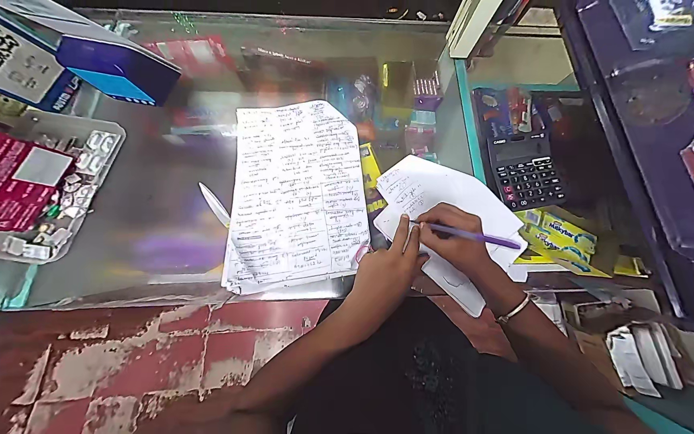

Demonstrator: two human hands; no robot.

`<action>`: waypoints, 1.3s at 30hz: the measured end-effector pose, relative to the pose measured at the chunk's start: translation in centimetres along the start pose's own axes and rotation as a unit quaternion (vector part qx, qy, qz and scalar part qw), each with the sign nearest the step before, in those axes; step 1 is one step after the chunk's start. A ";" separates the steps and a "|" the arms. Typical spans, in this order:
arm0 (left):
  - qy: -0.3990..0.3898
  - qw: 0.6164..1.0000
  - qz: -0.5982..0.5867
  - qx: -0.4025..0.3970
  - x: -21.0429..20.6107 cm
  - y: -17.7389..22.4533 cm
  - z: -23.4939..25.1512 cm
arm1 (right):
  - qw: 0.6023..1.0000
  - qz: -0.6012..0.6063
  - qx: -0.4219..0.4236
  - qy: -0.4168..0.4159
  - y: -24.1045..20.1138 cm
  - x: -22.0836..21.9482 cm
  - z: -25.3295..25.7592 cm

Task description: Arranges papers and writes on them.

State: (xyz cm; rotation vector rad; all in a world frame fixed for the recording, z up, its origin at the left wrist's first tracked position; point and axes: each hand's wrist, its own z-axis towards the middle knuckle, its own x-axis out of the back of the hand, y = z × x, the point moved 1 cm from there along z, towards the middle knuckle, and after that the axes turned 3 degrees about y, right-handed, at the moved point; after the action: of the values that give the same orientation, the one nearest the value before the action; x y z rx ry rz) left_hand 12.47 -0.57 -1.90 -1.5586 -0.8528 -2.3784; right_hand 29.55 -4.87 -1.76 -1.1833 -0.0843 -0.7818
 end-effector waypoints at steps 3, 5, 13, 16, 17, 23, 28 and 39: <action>-0.002 1.000 -0.001 0.001 -0.1 0.0 -0.1 | 0.998 -0.048 -0.015 0.046 0.1 0.2 0.2; -0.003 1.000 0.001 0.001 -0.1 0.0 -0.1 | 0.991 -0.049 -0.077 0.098 0.3 0.9 0.8; 0.005 1.000 -0.007 0.001 -0.2 -0.2 -0.1 | 0.975 0.050 -0.198 0.091 -0.6 2.3 3.1; 0.006 1.000 -0.006 0.000 -0.1 -0.2 -0.1 | 0.986 0.059 -0.153 0.022 -0.5 2.1 5.9; 0.004 1.000 -0.007 0.000 -0.1 -0.2 -0.1 | 0.989 0.060 -0.132 0.004 -0.4 1.7 6.7; -0.056 0.998 -0.035 0.009 0.6 -0.3 -0.1 | 0.996 0.028 -0.080 -0.032 0.8 -0.5 8.5; -0.097 0.995 -0.026 0.027 1.1 0.1 0.2 | 0.998 -0.032 -0.042 -0.040 0.8 -0.9 8.2; -0.099 0.995 -0.018 0.027 1.1 0.1 0.3 | 0.997 -0.043 -0.062 -0.008 1.2 2.3 4.2</action>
State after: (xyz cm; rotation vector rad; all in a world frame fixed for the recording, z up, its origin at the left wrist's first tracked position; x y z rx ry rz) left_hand 12.27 -0.26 -0.79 -1.7933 -0.9819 -2.2310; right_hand 33.34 -2.32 0.07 -1.3101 -0.1023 -0.8639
